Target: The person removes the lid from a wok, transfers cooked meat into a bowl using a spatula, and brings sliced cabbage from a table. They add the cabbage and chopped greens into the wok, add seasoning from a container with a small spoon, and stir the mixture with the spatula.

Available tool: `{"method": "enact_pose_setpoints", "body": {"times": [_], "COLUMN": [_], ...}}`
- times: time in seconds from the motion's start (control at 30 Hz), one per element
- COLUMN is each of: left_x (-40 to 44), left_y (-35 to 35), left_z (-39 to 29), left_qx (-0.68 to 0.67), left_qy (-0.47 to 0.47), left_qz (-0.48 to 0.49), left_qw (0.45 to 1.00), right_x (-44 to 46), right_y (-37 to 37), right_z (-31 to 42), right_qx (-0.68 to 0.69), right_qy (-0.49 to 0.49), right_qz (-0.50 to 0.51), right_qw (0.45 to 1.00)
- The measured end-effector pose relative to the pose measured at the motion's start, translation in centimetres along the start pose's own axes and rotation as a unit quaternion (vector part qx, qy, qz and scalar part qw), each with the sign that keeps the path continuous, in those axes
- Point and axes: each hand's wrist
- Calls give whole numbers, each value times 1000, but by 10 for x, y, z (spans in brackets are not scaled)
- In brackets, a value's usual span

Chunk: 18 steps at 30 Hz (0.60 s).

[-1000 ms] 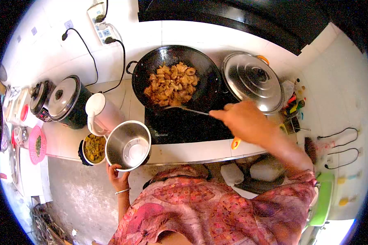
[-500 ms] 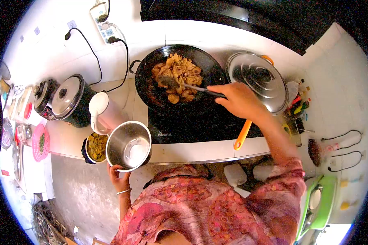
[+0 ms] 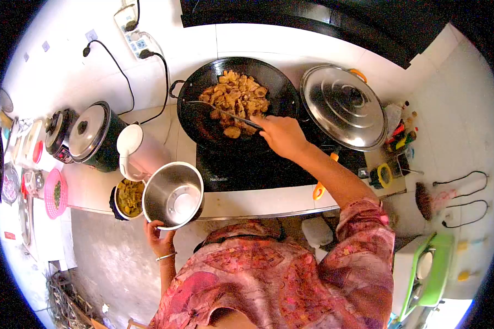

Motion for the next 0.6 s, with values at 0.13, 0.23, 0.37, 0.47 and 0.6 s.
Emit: {"method": "enact_pose_setpoints", "body": {"times": [0.13,0.23,0.37,0.47,0.6], "left_x": [-1,-4,-4,-1,1], "left_y": [-3,-4,-6,-4,-5], "left_z": [-3,0,0,-2,-7], "left_qx": [21,24,39,9,9], "left_qy": [3,-5,-10,-6,-2], "left_qz": [9,0,-5,1,6], "left_qw": [1000,1000,999,1000,1000], "right_x": [-8,-34,-31,1,11], "right_y": [-37,-84,-70,-11,13], "right_z": [15,18,7,-1,-5], "right_qx": [2,4,55,45,74], "right_qy": [13,3,-26,15,11], "right_qz": [-4,77,67,9,-89], "right_qw": [1000,997,996,999,993]}}
Point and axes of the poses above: each hand's wrist, its own x-axis towards the middle knuckle, its own y-axis out of the palm, z = x × y, and after that the axes turned 4 degrees about z, right-handed
